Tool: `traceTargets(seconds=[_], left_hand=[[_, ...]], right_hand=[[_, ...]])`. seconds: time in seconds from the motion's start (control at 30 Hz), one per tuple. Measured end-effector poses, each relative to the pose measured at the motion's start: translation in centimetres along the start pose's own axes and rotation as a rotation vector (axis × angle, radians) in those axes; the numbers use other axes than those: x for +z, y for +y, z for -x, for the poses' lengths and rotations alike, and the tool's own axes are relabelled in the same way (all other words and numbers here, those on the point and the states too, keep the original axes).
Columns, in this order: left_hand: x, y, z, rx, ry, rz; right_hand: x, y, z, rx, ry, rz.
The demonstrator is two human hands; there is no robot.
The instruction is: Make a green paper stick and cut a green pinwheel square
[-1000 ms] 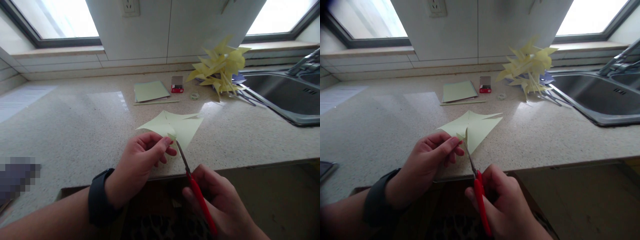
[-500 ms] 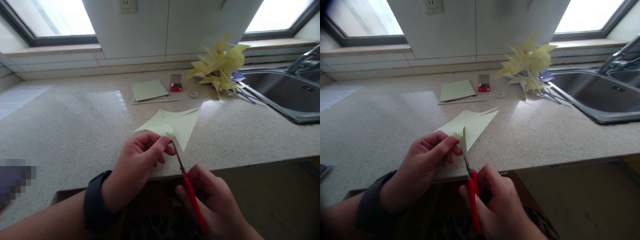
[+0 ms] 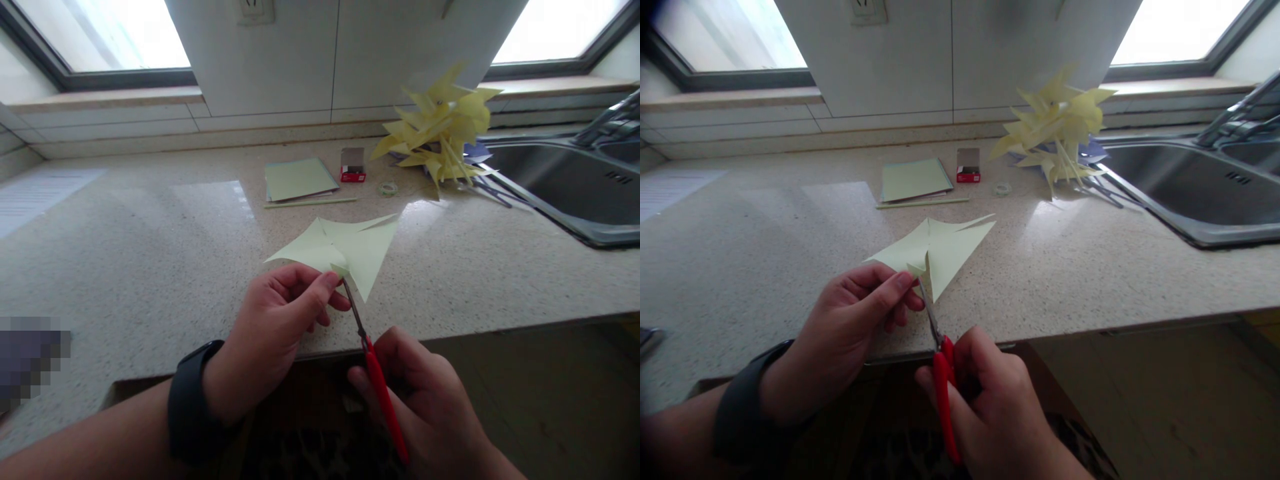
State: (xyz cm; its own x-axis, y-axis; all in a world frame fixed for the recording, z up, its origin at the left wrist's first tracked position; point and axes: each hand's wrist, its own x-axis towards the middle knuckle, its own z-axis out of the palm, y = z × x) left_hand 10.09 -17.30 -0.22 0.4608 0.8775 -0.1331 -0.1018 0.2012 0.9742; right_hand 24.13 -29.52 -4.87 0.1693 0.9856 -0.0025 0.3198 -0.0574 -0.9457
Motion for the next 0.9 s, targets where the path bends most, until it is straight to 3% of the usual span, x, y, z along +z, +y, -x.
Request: traceTargets(seconds=[0.9], left_hand=[[-0.1,-0.11,0.08,0.003,0.034,-0.017]], right_hand=[[-0.01,-0.29,0.12,0.008,-0.009,0.006]])
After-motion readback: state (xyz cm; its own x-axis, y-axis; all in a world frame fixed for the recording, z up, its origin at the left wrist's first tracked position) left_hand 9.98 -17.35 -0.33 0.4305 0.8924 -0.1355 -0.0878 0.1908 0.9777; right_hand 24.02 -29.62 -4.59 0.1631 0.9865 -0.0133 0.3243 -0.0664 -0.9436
